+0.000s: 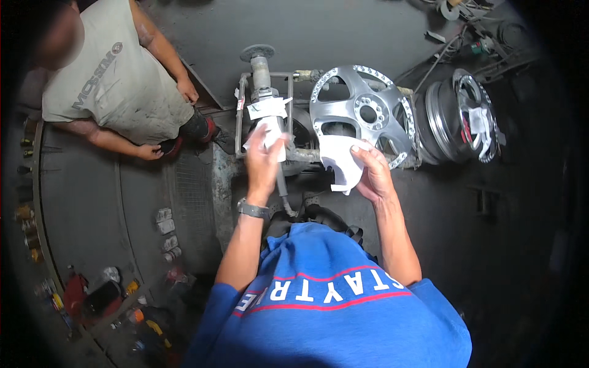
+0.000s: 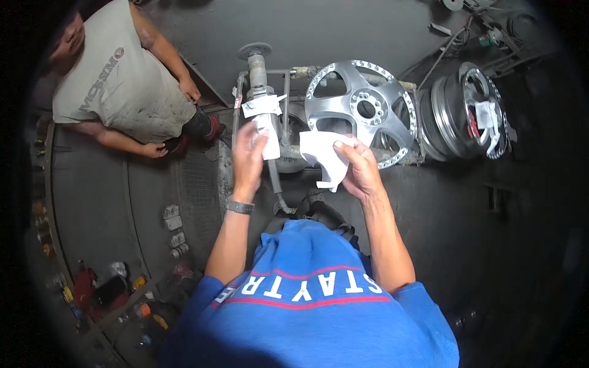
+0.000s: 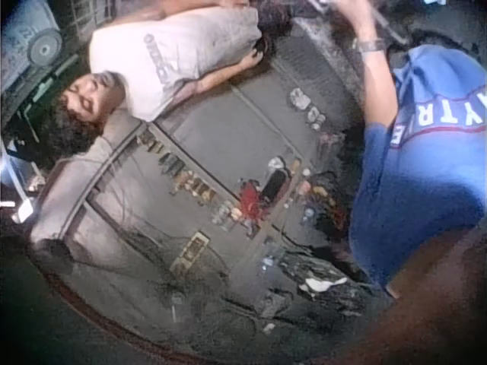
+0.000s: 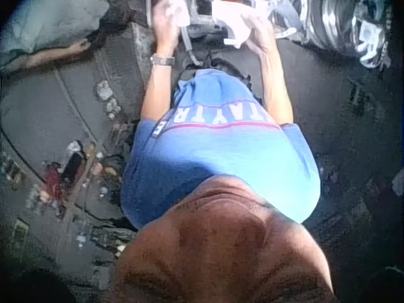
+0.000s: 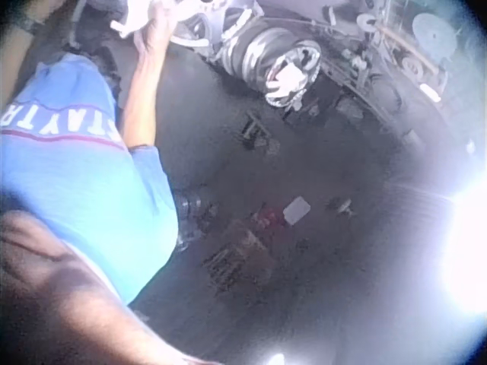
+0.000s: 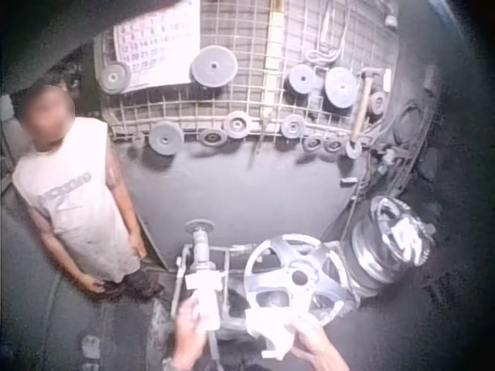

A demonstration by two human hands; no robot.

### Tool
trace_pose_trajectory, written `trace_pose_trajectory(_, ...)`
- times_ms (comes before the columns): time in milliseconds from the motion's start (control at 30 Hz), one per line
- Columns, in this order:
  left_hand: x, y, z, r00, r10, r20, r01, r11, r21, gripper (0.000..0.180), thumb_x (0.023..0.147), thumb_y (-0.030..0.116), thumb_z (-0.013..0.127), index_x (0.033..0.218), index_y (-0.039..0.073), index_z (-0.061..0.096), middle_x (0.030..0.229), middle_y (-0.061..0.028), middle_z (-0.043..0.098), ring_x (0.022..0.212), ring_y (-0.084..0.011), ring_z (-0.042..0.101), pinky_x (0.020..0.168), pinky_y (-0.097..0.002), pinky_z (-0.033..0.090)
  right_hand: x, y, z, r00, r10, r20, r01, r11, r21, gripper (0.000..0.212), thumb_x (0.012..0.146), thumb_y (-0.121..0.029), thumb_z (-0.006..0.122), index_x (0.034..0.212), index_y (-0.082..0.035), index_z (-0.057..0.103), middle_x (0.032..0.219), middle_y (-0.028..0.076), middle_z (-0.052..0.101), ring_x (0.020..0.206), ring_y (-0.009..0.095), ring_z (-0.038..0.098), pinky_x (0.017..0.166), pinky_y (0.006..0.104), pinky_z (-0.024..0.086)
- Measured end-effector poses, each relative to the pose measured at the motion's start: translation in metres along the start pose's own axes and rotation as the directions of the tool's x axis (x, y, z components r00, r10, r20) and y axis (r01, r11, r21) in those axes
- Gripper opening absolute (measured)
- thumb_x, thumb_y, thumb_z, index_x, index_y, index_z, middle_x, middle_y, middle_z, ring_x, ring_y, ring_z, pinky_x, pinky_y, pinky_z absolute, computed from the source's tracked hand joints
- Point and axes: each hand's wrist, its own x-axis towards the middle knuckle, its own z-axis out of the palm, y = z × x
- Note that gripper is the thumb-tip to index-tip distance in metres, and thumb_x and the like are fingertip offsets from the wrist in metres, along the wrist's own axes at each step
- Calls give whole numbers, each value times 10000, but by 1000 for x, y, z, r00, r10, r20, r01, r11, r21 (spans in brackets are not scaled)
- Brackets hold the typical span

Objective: The person sprays a silver car wheel with a can and wipes it with a white cloth. They then use scissors to cut a piece of the cloth and continue wiping the wheel surface. Another person briefly appears in the background.

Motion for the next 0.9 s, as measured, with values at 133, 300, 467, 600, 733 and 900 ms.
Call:
trace_pose_trajectory(133,-26,36,10,720,-160,675,452,846,-282,498,1114,260,744,1500,-24,608,1406,-106,714,1290,-154,656,1103,-357,524,5,10,34,1000,-2,6,3,998,-60,267,1040,-113,796,1274,-19,711,1110,76,797,984,164,781,888,322,636)
trace_pose_trajectory(300,-35,61,1,799,-78,596,207,967,-151,387,1096,184,770,1402,-26,661,1223,-85,789,1071,-122,744,957,-297,597,-11,18,36,992,-108,-70,103,993,-64,337,1045,-113,803,1339,4,688,1171,98,799,1061,191,786,925,357,643)
trace_pose_trajectory(467,-46,43,-13,830,-124,544,121,992,41,298,1105,160,743,1309,-48,678,1140,-104,808,992,-125,771,849,-280,629,-48,78,34,986,142,-93,-135,988,73,579,1091,-513,708,1421,-39,669,1256,107,769,1123,215,769,929,431,665)
trace_pose_trajectory(600,-56,60,-22,742,-278,610,371,928,-27,338,1094,92,722,1385,-49,625,1164,-117,801,1000,-143,769,893,-296,629,-65,92,36,991,118,-56,-118,993,8,481,1010,-202,842,1420,-28,660,1285,102,772,1128,169,767,914,358,658)
trace_pose_trajectory(733,-87,153,-14,720,167,674,-92,985,-146,367,1042,59,770,1376,-34,650,1201,-106,777,1119,-169,738,948,-329,611,-108,29,88,929,-355,102,370,897,-243,488,1000,-43,815,1458,-1,652,1334,87,754,1185,179,743,1005,358,620)
trace_pose_trajectory(900,-71,164,-13,531,405,745,-370,901,-227,257,926,-105,733,1134,25,810,1250,-87,732,1099,-149,721,914,-270,573,-119,-10,71,800,-516,305,600,701,-387,147,974,58,736,1106,29,795,1182,129,767,1153,198,721,1027,364,585)
